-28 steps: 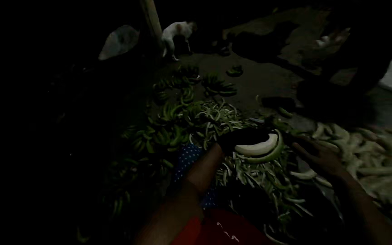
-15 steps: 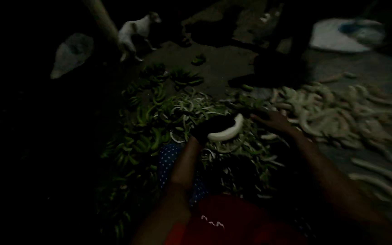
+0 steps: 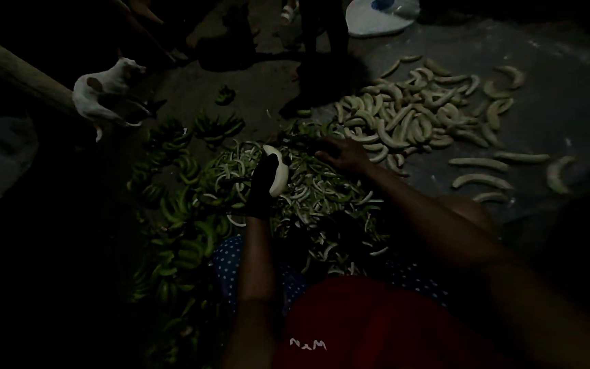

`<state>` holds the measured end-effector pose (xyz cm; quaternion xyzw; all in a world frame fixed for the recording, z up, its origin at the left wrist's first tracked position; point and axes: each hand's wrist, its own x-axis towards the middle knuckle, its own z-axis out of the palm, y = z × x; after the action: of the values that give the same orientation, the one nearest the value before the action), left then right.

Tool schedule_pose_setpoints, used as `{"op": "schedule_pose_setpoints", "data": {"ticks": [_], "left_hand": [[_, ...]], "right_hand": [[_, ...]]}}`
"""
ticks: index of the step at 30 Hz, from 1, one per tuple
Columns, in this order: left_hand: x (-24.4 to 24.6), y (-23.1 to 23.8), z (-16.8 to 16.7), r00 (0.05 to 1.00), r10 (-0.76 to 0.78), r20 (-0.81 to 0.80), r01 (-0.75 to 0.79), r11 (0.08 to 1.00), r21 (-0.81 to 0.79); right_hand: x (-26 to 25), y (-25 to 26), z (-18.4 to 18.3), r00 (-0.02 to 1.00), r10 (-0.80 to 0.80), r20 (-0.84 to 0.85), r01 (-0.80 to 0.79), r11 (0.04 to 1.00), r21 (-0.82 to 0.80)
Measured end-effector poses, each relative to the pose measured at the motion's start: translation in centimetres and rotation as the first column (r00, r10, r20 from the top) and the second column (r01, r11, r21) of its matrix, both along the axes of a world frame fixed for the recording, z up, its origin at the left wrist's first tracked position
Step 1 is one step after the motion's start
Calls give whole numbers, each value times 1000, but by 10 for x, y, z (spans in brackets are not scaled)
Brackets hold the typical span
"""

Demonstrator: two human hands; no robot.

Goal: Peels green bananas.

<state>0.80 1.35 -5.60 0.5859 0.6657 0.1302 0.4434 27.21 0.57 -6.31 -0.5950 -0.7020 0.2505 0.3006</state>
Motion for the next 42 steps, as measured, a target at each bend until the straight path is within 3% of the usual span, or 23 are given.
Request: {"op": "schedule_pose_setpoints", "data": {"ticks": [2,4,5,7,10,13,14,17,20,27,29,32,33,37,42], "left_hand": [[9,-4,12,973,84,213,-97,994,50],[20,3,4,855,162,492,-237,967,92],[23,4,0,828,157,538,-263,957,125],[25,1,-2,862,119,492,-258,940,225],[35,-5,2,736,251,629,-379,922,75],[42,-12,22,857,219,467,-286,955,77],[43,-11,20,849,205,486,-282,955,90],[43,-8,0,541,334,772,-426,900,-91],[40,-8,-6,428,379,821,-423,886,-188],[38,-8,0,389,373,842,-357,904,-235],[39,-9,3,442,386,810,-391,895,-213],[40,-14,6,625,303,720,-384,922,-55],[40,-15,5,642,291,710,-379,925,-36],[34,-16,3,459,394,796,-411,889,-203],[27,-24,-3,489,271,829,-384,920,-74]], "right_hand": [[-4,-7,3,1000,12,9,-12,1000,3],[-9,-13,2,999,35,25,-37,996,79],[-12,-17,2,998,44,32,-48,992,113],[-18,-23,-3,995,65,76,-79,978,194],[-25,-28,-17,984,76,159,-128,928,350],[-27,-32,-20,979,36,203,-127,881,455],[-27,-33,-20,975,16,222,-120,878,463],[-26,-35,-19,968,-25,248,-101,869,484],[-26,-36,-19,970,-40,241,-90,859,504],[-29,-38,-13,975,-35,220,-68,894,443],[-30,-38,-11,975,-26,222,-66,915,399],[-30,-38,3,988,-1,154,-26,984,177],[-29,-37,6,989,11,146,-29,991,127],[-29,-43,9,982,80,168,-95,992,84],[-31,-41,1,980,91,175,-120,979,163]]}}
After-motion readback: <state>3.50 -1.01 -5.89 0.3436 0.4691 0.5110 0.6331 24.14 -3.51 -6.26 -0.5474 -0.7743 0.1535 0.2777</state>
